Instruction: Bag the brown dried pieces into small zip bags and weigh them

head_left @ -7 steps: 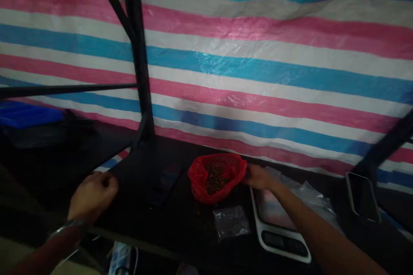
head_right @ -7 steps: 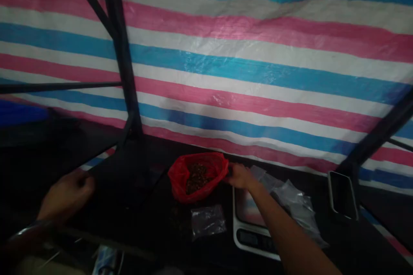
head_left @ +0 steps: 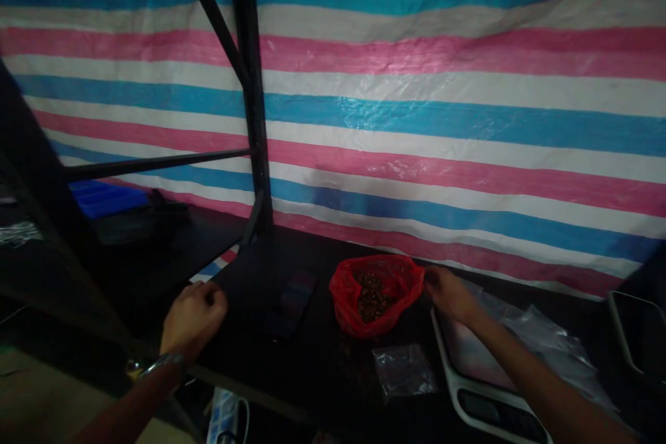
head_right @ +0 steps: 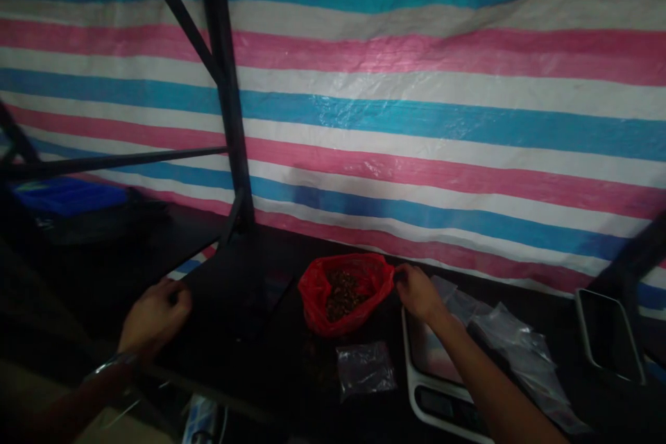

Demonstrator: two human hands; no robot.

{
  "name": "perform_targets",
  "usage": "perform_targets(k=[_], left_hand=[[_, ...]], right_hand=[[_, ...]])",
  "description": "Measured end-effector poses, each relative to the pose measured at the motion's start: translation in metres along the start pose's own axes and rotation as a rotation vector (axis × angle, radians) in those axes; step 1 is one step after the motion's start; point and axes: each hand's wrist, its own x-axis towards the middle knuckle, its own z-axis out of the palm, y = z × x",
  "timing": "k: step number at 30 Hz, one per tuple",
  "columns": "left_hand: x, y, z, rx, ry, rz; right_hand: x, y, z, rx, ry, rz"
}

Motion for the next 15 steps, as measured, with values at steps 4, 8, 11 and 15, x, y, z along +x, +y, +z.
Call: perform_targets(k=[4, 8, 11, 15], left_hand=[[-0.002, -0.003, 0.002, -0.017, 0.025, 0.011], [-0.004, -0.006, 0.0, -0.038, 0.034, 0.01], [-0.004, -0.005, -0.002, -0.053, 0.034, 0.023], [0.0, -0.004, 0.0, -0.076, 0.057, 0.015]], right_hand=[[-0.006, -0.001, -0.024, 0.026, -0.076, 0.056], [-0.019, -0.009, -0.049, 0.079, -0.08, 0.124], [-0.032, -0.013, -0.062, 0.123, -0.124, 0.167], [-0.041, -0.015, -0.074, 0.159, -0.145, 0.237]])
